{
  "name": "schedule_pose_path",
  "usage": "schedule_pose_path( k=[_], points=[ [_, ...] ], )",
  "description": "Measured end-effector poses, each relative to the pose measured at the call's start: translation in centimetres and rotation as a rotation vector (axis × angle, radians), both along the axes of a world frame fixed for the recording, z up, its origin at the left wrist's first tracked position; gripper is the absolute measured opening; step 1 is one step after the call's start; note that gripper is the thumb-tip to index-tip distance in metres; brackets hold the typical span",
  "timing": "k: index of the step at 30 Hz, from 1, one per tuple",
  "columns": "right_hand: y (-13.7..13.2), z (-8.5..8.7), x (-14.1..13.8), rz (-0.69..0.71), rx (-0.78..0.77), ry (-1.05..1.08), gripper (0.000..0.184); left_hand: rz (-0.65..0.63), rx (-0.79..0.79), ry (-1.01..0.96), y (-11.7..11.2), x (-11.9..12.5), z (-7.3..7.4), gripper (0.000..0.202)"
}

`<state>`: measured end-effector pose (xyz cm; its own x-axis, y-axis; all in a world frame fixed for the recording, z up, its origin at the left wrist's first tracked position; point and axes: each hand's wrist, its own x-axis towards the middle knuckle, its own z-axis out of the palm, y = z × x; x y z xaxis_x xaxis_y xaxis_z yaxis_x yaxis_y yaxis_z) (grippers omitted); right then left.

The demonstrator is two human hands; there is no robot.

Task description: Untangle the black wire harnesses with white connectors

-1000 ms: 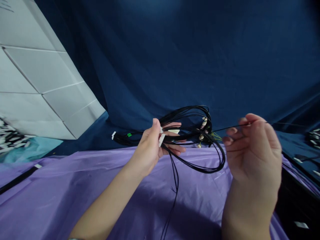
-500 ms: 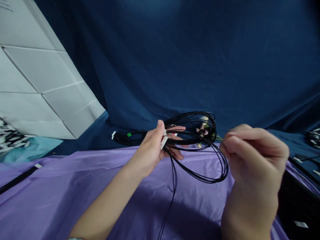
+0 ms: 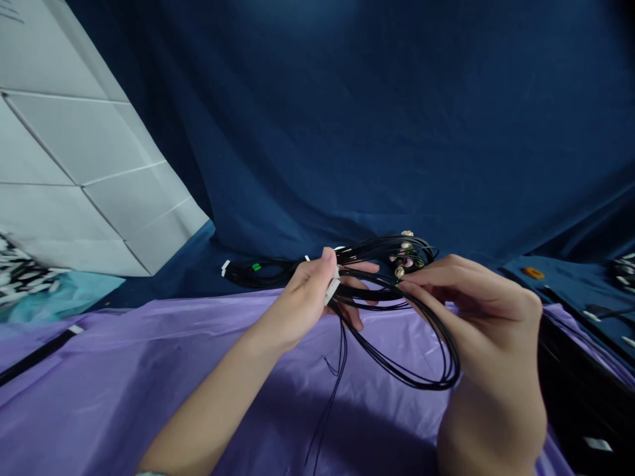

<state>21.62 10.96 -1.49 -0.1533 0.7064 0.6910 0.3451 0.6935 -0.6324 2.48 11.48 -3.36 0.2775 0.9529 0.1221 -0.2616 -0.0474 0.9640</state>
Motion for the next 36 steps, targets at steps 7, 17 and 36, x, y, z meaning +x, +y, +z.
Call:
schedule_pose_path(
  k=[7, 17, 36],
  points=[
    [-0.2, 0.0, -0.1, -0.022, 0.021, -0.01, 0.012, -0.008, 0.019, 0.052, -0.1, -0.1, 0.1, 0.057],
    [-0.1, -0.1, 0.5, 0.01, -0.133, -0.006, 0.01, -0.03, 0.087, 0.153, 0.0, -0.3, -0.1, 0.061],
    [0.5, -0.1, 1.0, 0.123, -0.338, -0.022, 0.015, 0.03, 0.373, 0.428, 0.2, -0.8, -0.5, 0.053]
  ],
)
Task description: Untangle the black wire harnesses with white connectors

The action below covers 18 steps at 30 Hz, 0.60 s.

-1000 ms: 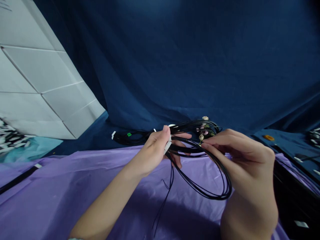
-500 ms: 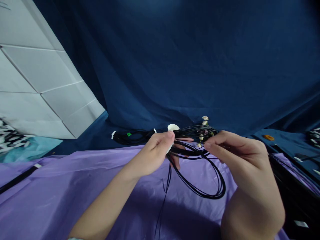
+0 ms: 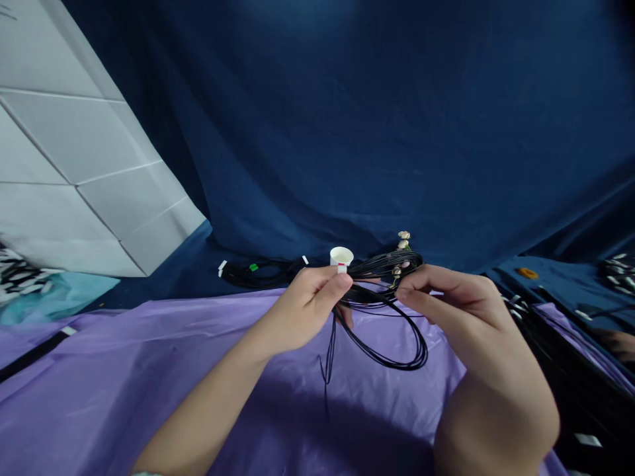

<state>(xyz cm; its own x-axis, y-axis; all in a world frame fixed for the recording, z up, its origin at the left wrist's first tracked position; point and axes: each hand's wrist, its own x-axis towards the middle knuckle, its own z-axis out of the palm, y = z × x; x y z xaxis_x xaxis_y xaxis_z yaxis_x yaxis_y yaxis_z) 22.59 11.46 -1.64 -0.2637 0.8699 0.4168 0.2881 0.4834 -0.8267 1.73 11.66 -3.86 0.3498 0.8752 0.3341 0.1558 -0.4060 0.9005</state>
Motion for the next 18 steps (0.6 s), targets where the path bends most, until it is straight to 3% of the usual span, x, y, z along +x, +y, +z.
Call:
schedule_pose_path(
  k=[4, 9, 18],
  points=[
    [-0.4, 0.0, -1.0, -0.011, 0.099, -0.042, 0.005, -0.048, -0.055, -0.074, 0.0, 0.2, 0.1, 0.051],
    [-0.7, -0.3, -2.4, -0.094, 0.304, -0.082, 0.007, -0.084, -0.086, -0.106, -0.2, 0.3, 0.0, 0.051],
    [-0.9, -0.1, -2.8, -0.074, 0.383, -0.044, 0.009, -0.118, -0.096, -0.132, -0.2, 0.5, -0.1, 0.054]
  ],
)
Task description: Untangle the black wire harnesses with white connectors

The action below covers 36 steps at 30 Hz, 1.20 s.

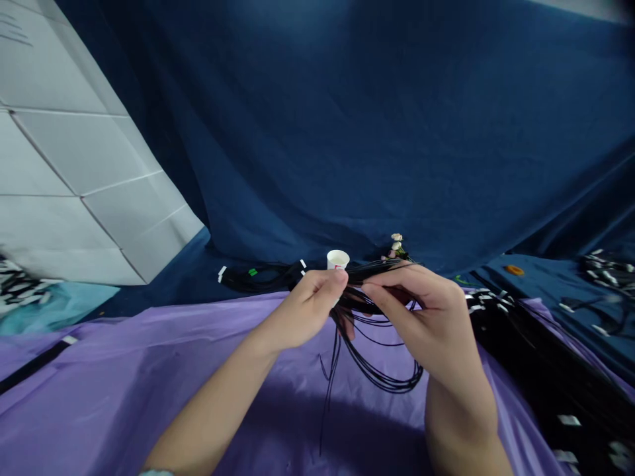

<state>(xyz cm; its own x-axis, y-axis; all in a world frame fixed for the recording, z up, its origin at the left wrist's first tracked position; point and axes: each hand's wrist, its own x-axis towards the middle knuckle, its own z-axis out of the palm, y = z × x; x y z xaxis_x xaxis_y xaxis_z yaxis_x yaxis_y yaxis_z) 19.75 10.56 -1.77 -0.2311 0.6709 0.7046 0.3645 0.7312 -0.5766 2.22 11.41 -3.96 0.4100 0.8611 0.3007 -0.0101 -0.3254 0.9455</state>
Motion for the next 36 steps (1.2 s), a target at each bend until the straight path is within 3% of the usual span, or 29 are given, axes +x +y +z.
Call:
schedule_pose_path(
  k=[5, 9, 12, 17, 20, 23, 28, 36],
  points=[
    [-0.3, -0.1, 0.5, 0.047, -0.058, 0.097, 0.007, -0.004, -0.019, -0.045, -0.8, 0.0, 0.4, 0.053],
    [-0.5, 0.1, 1.3, -0.054, -0.062, 0.363, 0.007, 0.102, -0.037, -0.145, -1.7, 0.0, 1.1, 0.051],
    [-0.2, 0.0, 1.8, -0.118, -0.063, 0.485, 0.009, 0.211, -0.09, -0.352, -2.0, 0.0, 1.6, 0.057],
    [-0.1, -0.3, 1.5, 0.062, -0.305, 0.142, 0.011, 0.331, -0.159, -0.632, -2.0, -0.1, 2.4, 0.06],
    [-0.9, -0.5, 0.3, 0.203, -0.362, -0.02, 0.011, 0.363, -0.265, -0.716, -2.0, -0.1, 2.7, 0.058],
    [-1.7, -0.7, -1.0, 0.263, -0.346, -0.035, 0.013, 0.388, -0.298, -0.788, -2.1, -0.1, 2.8, 0.057],
    [-2.2, -1.2, -1.9, 0.321, -0.34, 0.007, 0.007, 0.361, -0.169, -0.836, -2.6, 0.3, 2.5, 0.059],
    [-2.5, -1.4, -1.9, 0.238, -0.101, 0.024, 0.005, 0.334, -0.078, -0.798, -3.1, 0.8, 2.2, 0.063]
  ],
)
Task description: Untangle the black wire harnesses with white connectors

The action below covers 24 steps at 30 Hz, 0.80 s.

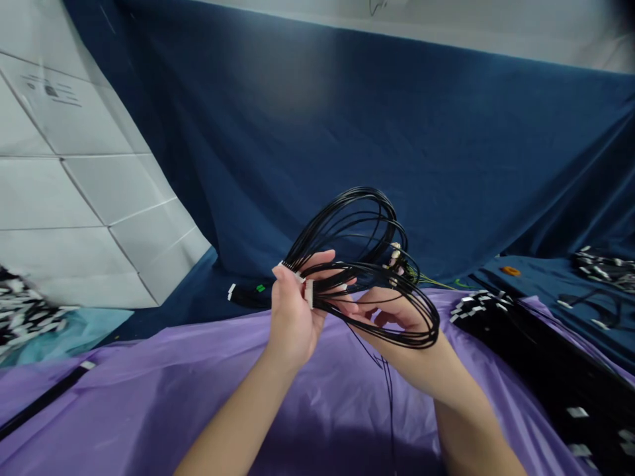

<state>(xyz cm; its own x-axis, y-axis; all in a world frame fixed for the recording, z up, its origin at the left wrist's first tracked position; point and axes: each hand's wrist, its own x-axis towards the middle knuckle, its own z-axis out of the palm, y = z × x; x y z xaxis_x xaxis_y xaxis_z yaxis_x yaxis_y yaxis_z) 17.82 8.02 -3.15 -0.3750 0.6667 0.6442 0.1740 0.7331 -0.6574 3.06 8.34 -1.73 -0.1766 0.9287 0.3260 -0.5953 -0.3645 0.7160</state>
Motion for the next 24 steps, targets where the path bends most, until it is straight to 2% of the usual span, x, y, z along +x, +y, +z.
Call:
schedule_pose_path(
  k=[6, 13, 21, 24],
  points=[
    [0.32, -0.51, -0.37, -0.043, 0.053, 0.102, 0.009, 0.051, 0.017, 0.023, -0.04, 0.29, -0.23, 0.068],
    [0.33, -0.9, -0.12, -0.114, -0.081, 0.02, 0.013, 0.137, -0.068, 0.075, -0.43, 0.4, 0.23, 0.065],
    [-0.04, -0.67, 0.01, 0.009, -0.198, 0.138, 0.004, 0.19, -0.125, 0.051, -0.4, 0.65, 0.34, 0.063],
    [-0.18, -0.46, 0.27, 0.082, -0.284, 0.154, 0.013, 0.194, -0.131, 0.045, -0.31, 0.74, 0.37, 0.064]
  ],
)
